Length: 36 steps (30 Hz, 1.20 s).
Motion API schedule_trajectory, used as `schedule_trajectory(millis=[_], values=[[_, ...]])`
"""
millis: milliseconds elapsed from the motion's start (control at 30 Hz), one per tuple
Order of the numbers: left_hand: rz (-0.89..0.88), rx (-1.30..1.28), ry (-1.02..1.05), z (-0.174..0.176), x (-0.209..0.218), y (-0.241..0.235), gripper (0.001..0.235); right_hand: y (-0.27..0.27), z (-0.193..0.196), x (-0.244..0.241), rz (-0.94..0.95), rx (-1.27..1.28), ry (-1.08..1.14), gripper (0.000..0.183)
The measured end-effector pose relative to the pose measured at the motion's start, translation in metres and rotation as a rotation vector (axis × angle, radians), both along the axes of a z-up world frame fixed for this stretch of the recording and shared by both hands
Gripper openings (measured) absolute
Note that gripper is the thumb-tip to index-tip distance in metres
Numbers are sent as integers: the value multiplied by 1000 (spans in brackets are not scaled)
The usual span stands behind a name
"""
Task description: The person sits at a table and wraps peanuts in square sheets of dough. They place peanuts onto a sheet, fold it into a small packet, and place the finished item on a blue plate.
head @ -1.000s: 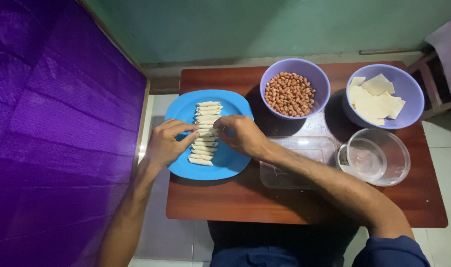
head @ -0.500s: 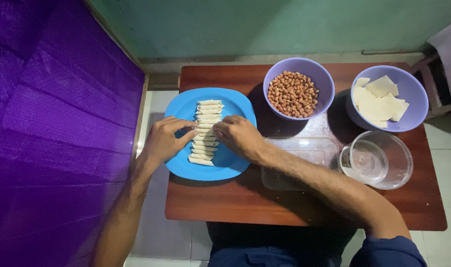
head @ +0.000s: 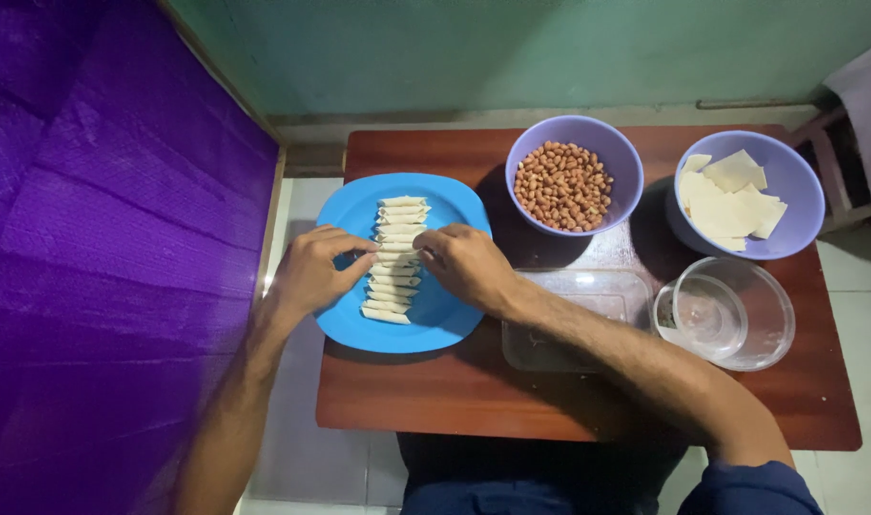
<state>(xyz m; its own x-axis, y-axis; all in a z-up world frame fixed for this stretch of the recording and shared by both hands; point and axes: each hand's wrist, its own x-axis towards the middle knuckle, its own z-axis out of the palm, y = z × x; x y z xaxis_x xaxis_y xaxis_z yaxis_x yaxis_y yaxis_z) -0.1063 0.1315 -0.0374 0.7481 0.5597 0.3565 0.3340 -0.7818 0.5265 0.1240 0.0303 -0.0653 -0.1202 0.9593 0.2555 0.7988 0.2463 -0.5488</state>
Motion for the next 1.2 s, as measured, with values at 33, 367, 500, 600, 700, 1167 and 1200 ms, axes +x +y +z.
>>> schedule_trajectory(millis=[33,367,500,600,700,1167,1200], values=[[-1,0,0,0,0,0,8,0,-3,0,-1,0,0,8],[42,130,-12,10,8,3,9,-15,12,5,31,148,77,4],[72,141,-97,17,28,0,6,-29,14,7,36,465,-8,13],[4,156,-190,28,58,-16,25,-57,48,14,46,568,-8,16],[-74,220,-225,45,93,-34,46,-80,84,36,31,633,-59,16],[-302,273,-136,73,227,-58,16,-148,174,235,-243,319,1,20],[-321,225,-58,71,235,-59,15,-150,172,250,-271,216,14,16]])
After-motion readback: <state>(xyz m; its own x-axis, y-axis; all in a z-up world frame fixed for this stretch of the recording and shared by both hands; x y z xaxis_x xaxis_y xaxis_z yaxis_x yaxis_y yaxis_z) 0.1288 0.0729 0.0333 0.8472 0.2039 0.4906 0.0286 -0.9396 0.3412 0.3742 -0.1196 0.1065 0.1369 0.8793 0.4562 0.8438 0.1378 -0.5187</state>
